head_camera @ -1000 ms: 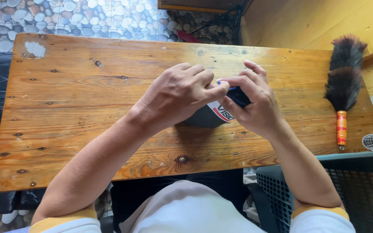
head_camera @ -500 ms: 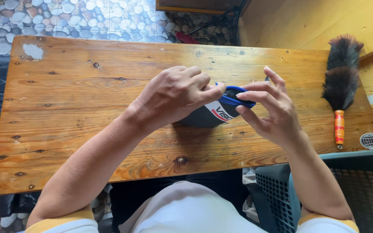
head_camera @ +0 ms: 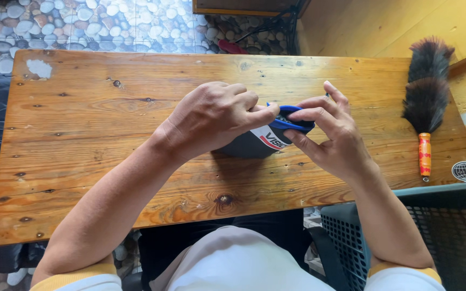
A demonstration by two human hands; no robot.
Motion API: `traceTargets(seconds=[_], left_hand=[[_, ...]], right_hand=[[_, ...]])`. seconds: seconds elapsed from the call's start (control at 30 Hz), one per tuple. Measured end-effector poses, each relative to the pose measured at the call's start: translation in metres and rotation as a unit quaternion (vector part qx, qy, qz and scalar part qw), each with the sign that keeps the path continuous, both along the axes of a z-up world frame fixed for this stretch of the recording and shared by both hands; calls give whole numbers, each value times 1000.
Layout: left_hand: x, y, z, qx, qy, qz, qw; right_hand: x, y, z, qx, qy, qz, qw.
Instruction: The person cleans a small black pouch and a larger black bag on a wooden table using a feather duster. They brush the surfaces of the items, fold the larger bag, and place the cleaned pouch into a plastic basket.
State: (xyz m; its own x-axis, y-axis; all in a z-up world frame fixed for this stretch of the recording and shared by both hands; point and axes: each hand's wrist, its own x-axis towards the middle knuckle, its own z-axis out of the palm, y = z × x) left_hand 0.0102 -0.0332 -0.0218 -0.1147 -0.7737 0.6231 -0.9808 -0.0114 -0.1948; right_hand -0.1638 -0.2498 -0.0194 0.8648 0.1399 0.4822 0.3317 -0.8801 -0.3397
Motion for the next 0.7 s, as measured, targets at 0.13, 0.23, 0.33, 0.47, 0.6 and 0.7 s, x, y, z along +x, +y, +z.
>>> traceTargets(seconds=[0.13, 0.23, 0.33, 0.47, 0.6, 0.7], left_hand=[[1, -7, 1, 21, -5, -15, 1000], [-1, -15, 4, 19, -39, -15, 999], [-10, -20, 12, 35, -24, -18, 999], [-29, -27, 12, 27, 37, 6, 999], [-28, -27, 4, -23, 67, 20, 997], [-22, -25, -2, -32, 64, 15, 997]], right_hand=[[1, 3, 2, 18, 1, -1, 1000], [2, 4, 3, 40, -5, 5, 999], [3, 3, 2, 44, -1, 9, 999], [5, -3, -1, 72, -4, -4, 997], [4, -6, 3, 83, 19, -5, 996], [-2, -18, 5, 18, 24, 11, 999]])
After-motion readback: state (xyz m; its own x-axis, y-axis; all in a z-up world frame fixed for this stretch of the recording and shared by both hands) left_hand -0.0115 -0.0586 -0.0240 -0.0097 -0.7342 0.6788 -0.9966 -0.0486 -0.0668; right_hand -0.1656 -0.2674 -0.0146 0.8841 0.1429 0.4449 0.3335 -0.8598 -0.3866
